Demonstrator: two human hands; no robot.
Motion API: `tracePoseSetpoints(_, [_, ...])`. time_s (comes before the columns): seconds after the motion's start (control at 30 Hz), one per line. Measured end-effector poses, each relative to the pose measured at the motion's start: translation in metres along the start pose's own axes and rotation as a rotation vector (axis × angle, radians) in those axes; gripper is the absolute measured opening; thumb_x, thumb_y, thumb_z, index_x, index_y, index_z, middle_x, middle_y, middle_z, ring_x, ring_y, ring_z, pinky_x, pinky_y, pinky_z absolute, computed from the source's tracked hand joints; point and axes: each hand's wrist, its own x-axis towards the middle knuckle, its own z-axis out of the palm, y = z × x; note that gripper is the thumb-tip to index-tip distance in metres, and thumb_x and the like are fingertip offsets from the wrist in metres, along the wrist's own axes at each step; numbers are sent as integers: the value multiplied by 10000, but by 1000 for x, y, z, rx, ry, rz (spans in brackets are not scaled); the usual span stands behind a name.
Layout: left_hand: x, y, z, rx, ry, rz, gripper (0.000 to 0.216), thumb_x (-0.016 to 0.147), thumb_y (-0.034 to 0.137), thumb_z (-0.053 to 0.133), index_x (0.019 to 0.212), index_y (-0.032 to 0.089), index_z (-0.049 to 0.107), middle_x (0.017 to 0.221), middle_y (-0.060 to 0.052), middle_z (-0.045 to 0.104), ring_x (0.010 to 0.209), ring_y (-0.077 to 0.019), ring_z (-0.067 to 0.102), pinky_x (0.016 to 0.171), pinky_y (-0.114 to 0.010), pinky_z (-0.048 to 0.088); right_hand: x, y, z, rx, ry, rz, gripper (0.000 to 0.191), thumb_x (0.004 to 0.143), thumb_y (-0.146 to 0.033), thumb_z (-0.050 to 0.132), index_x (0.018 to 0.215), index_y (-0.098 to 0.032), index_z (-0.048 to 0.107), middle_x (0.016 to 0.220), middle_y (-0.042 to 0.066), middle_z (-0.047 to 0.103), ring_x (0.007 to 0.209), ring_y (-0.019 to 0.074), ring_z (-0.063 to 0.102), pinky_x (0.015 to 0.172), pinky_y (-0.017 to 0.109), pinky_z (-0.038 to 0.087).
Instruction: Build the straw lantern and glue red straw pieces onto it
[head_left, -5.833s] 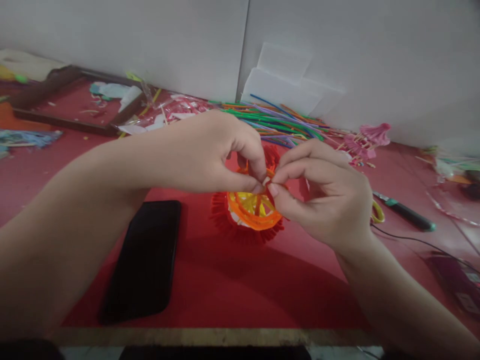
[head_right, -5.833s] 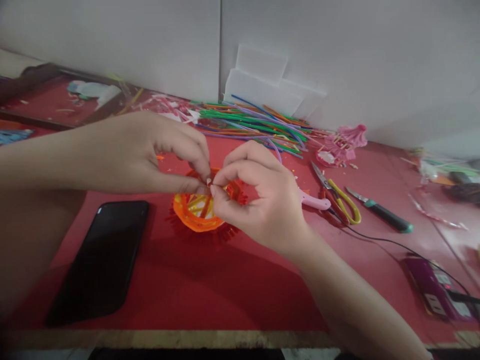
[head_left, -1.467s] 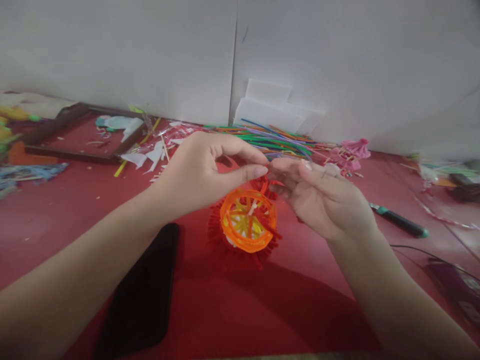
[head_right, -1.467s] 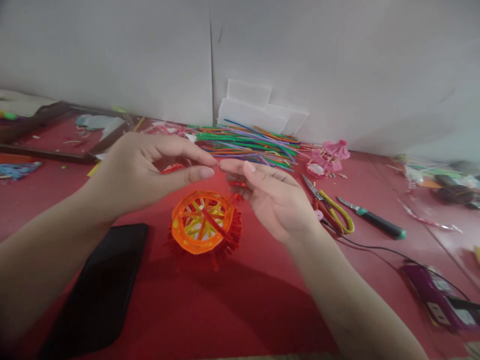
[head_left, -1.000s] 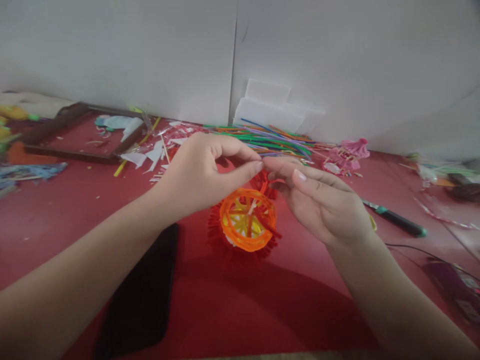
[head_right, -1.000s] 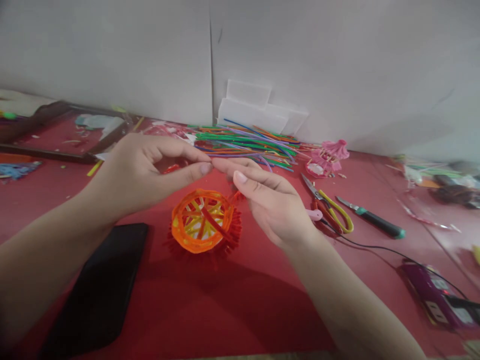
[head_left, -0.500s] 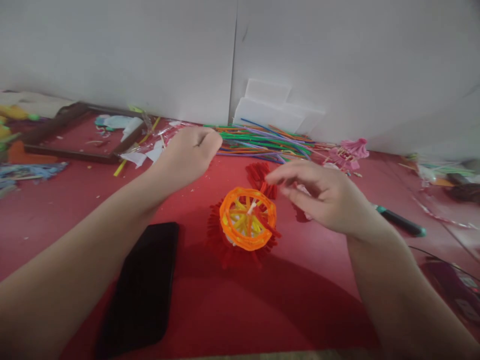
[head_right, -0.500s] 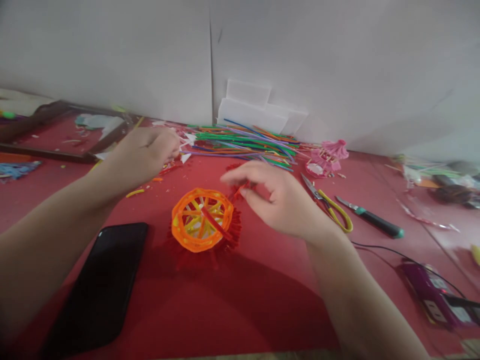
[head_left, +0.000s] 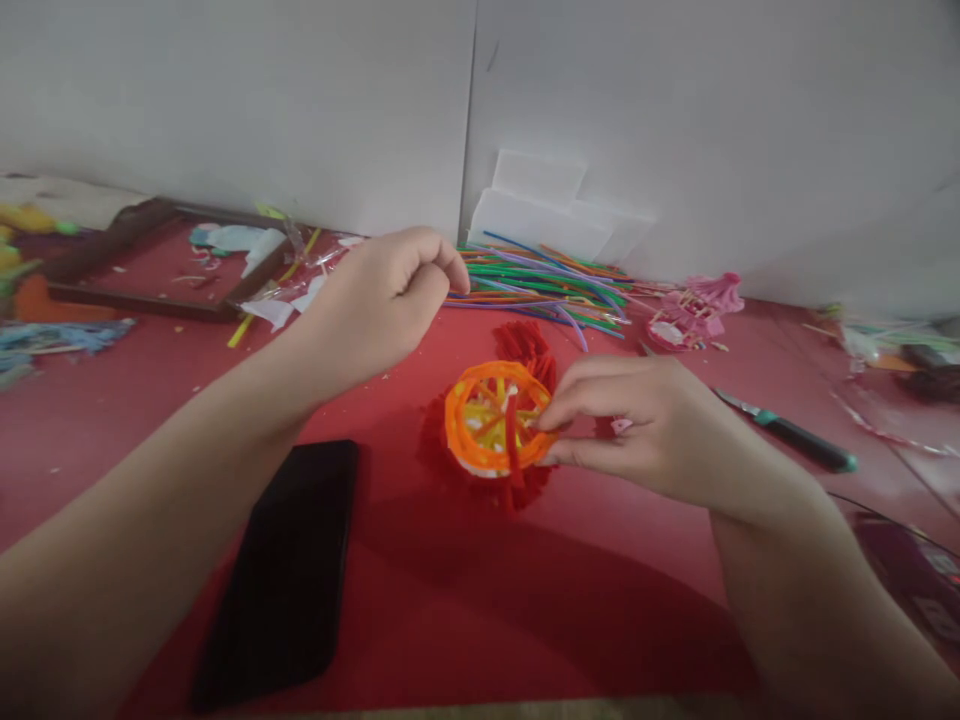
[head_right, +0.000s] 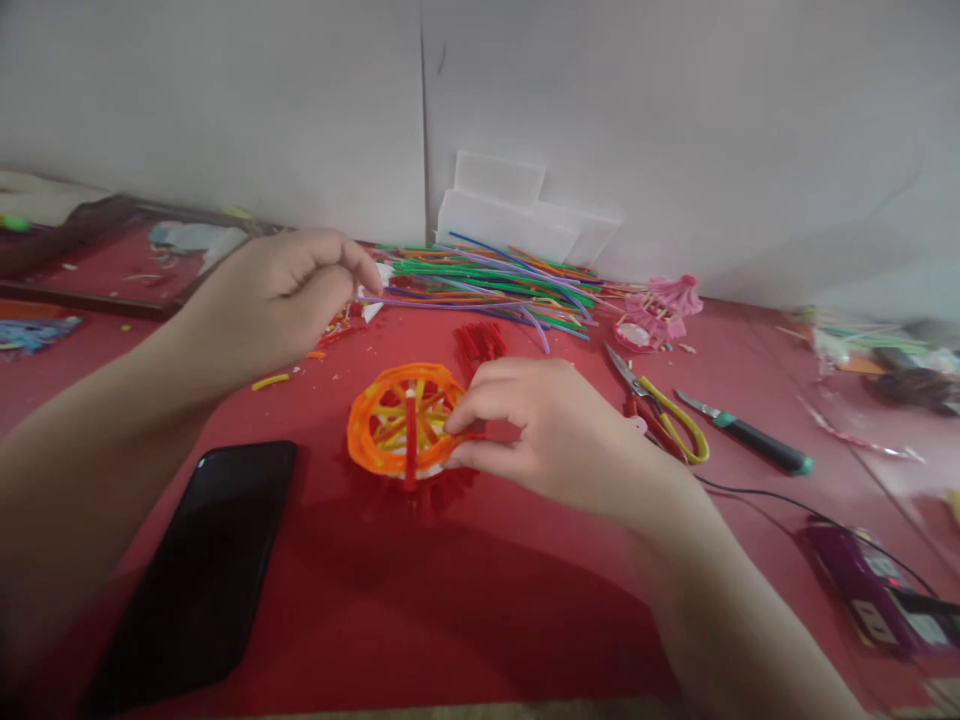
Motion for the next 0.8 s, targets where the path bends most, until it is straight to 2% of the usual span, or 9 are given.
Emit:
tracePoseSetpoints(0.07, [-1,2,-1,-41,-33,-20,212,907,213,454,935,249,661,508,55,475,400,-102,378,411,-267,264,-1,-7,4,-44,30,5,124,855,-330,740,839,-208,732,778,4,710,700,129,649,663,251,467])
tracePoseSetpoints(0.13, [-1,3,-2,-101,-120,-13,181,902,247,503,991,246,661,609,36,594,494,-117,513,436,-246,335,-2,-12,7,-58,55,17,160,847,-373,747,843,-215,726,757,-2,717,674,128,642,648,253,455])
tracePoseSetpoints(0.2, [-1,4,-4,-161,-208,45,179,891,294,560,1005,237,685,791,2,705,715,-155,651,568,-245,464,-2,-15,9,-14,86,51,188,839,-411,747,877,-228,727,765,-6,733,649,125,638,614,250,448])
tracePoseSetpoints(0.27, [-1,4,-8,-201,-287,114,193,874,342,614,1001,241,719,935,-9,745,883,-182,687,720,-260,523,-1,-17,7,42,144,98,166,861,-406,720,880,-242,727,756,-11,734,625,121,629,571,246,439])
tracePoseSetpoints(0.43, [-1,0,-13,-194,-484,176,231,840,412,700,1045,322,761,1034,27,763,921,-171,701,788,-248,527,2,-15,4,49,304,188,174,926,-337,624,811,-249,721,689,-18,693,566,113,585,505,250,419])
tracePoseSetpoints(0.57, [-1,3,-11,-194,-504,199,224,779,472,760,977,373,786,1036,43,766,978,-192,702,848,-270,523,3,-10,7,64,337,248,198,930,-358,612,835,-234,733,677,-7,676,530,113,565,462,245,411])
tracePoseSetpoints(0.67, [-3,9,-9,-238,-506,179,182,760,454,776,907,350,801,979,24,772,941,-202,712,835,-280,542,3,-8,8,59,347,270,207,925,-372,616,846,-222,734,678,-1,674,525,109,554,463,244,410])
tracePoseSetpoints(0.8, [-5,12,-7,-230,-479,195,133,800,413,733,847,308,800,918,10,773,861,-193,718,818,-291,554,-2,-2,-7,50,385,354,220,883,-446,659,953,-248,723,843,19,727,651,145,628,529,260,465])
